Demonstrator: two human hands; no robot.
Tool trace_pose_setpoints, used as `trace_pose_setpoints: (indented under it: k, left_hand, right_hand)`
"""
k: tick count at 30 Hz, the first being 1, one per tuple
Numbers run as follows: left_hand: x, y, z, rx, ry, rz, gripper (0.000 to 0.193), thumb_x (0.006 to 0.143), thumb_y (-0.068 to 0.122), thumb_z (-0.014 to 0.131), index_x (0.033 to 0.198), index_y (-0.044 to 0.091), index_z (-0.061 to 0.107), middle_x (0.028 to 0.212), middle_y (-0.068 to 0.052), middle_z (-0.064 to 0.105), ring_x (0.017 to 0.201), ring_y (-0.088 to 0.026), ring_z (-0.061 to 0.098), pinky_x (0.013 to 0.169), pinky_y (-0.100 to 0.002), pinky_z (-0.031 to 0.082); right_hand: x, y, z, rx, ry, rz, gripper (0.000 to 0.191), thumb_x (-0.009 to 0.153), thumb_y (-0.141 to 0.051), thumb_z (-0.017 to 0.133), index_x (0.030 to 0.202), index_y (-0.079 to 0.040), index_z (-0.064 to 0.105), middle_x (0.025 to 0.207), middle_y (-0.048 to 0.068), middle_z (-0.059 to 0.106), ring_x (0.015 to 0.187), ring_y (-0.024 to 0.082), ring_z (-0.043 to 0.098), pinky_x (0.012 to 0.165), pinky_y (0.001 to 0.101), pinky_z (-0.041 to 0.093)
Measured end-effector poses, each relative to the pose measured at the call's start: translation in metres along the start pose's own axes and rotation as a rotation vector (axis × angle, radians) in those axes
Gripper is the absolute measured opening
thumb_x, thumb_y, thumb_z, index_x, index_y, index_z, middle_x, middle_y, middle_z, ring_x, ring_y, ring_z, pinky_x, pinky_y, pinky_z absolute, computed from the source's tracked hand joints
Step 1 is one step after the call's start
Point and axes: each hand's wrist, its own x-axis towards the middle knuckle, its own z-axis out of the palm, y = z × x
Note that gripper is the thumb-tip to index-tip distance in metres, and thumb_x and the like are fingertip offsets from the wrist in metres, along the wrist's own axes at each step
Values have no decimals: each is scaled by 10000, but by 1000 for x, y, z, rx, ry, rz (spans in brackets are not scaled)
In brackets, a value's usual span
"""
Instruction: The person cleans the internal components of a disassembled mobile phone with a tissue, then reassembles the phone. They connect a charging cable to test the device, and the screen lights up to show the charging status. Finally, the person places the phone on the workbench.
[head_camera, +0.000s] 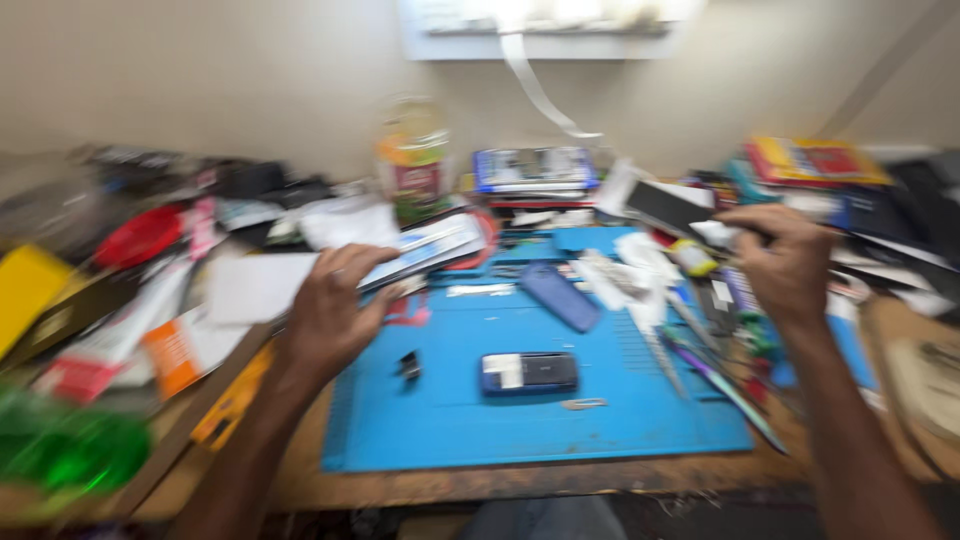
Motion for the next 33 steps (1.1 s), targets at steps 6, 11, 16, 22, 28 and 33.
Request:
trace_pose_setpoints:
  k: [6, 11, 16, 22, 28, 33]
  left_hand:
    - [29, 37, 25, -67, -12, -20, 450, 815, 223, 810, 1226, 78, 699, 1174, -150, 715, 1105, -323, 653, 980, -447, 511]
    - [31, 53, 60, -179, 65, 52, 438, 845, 200, 810, 1244, 58, 694, 1192, -167, 708, 1135, -334, 643, 984, -446, 508]
    - [22, 43, 76, -199, 90, 19, 416, 855, 178, 805, 1239, 62, 696, 1207, -148, 715, 1151, -315, 652, 986, -443, 519]
    - [16, 34, 83, -202, 96, 20, 414, 849, 177, 811, 1233, 71, 700, 1204, -138, 716, 1146, -304, 666, 969, -438, 538]
    - [14, 35, 81, -211, 76, -30, 435, 826, 180, 817, 1234, 80, 702, 1189, -136, 718, 1127, -294, 668, 947, -428, 546]
    - [14, 35, 82, -232, 117, 21, 442, 809, 124, 819, 1227, 55, 692, 1178, -144, 716, 1100, -331, 660, 946, -448, 529]
  right_hand:
    - [7, -38, 15, -77, -303, 30, 236, 837, -127, 714, 1042, -27, 778, 1099, 156, 746, 1003, 287, 728, 918, 386, 574]
    - [6, -74, 38, -425, -580, 38, 415, 799, -315, 825, 1114, -52, 762, 1012, 185, 720, 945, 331, 705, 860, 446, 562]
    - [23, -81, 28, -338, -542, 281, 177, 892, -224, 768, 1019, -104, 801, 1043, 110, 757, 806, 266, 764, 707, 406, 629]
    - [48, -98, 26, -318, -203, -73, 112, 984, -113, 718, 1066, -80, 785, 1016, 115, 739, 778, 225, 723, 711, 339, 627]
    - [46, -108, 42, -373, -457, -451, 285, 662, -64, 749, 875, -228, 842, 1144, 138, 702, 974, 313, 676, 818, 477, 592]
    - [36, -80, 22, -564, -529, -189, 209, 753, -108, 704, 919, -176, 811, 977, 119, 672, 948, 314, 675, 786, 462, 593]
